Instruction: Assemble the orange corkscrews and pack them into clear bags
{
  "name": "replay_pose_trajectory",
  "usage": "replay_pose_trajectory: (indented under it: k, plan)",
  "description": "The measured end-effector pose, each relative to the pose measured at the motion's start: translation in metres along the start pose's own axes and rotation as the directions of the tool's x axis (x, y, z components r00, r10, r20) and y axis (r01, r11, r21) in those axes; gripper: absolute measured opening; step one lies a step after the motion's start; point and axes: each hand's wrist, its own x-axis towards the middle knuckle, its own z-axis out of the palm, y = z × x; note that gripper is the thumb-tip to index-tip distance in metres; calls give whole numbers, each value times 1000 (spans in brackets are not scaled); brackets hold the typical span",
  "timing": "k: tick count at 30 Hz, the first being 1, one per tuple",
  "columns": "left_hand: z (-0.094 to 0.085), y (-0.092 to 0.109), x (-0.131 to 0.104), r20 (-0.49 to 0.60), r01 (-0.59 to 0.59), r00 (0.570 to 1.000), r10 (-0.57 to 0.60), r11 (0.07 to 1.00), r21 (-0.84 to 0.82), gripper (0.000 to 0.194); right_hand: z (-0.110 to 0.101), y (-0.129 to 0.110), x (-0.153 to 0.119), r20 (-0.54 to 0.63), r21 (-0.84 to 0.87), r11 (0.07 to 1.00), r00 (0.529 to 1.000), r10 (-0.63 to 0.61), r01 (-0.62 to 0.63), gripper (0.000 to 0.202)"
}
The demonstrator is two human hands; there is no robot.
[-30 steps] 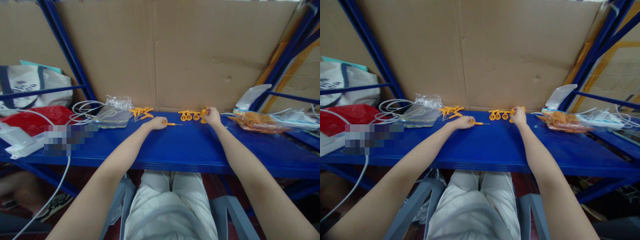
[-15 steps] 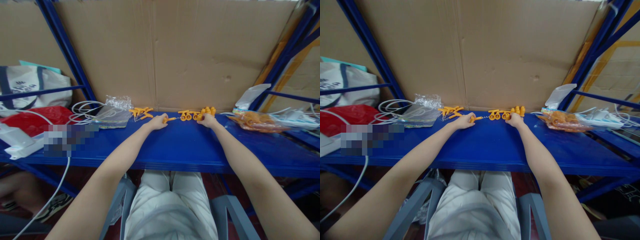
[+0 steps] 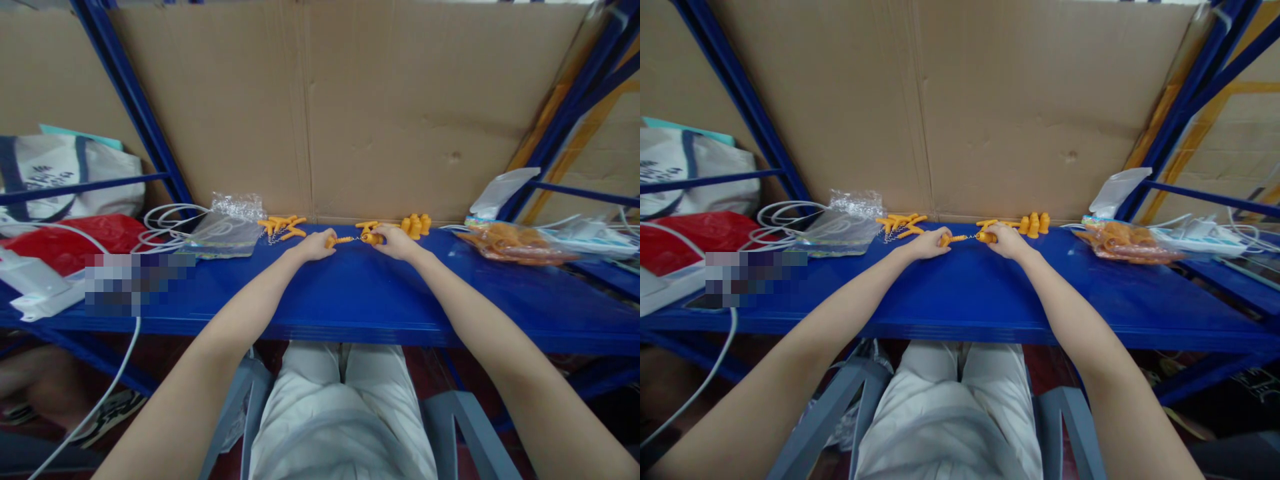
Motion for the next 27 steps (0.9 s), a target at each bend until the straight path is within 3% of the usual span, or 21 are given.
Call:
replay_pose_trajectory:
  k: [6, 13, 21, 27]
  plan:
    - [2, -1, 1, -13, -11, 1000, 11, 1000, -10, 37, -1, 0, 0, -1, 34, 999, 1000, -29, 29, 27]
    - [7, -4, 4, -136, -22, 991, 17, 999, -30, 36, -9, -3, -4, 11, 20, 1000, 1000, 3, -4, 29]
    - [9, 3, 2, -187, -168, 969, 162, 986, -18, 35, -2, -17, -4, 34, 65, 997, 999, -42, 40, 32]
    - [7, 2, 2, -194, -134, 974, 119, 989, -64, 31, 0, -12, -5, 8, 132, 988, 997, -83, 81, 30]
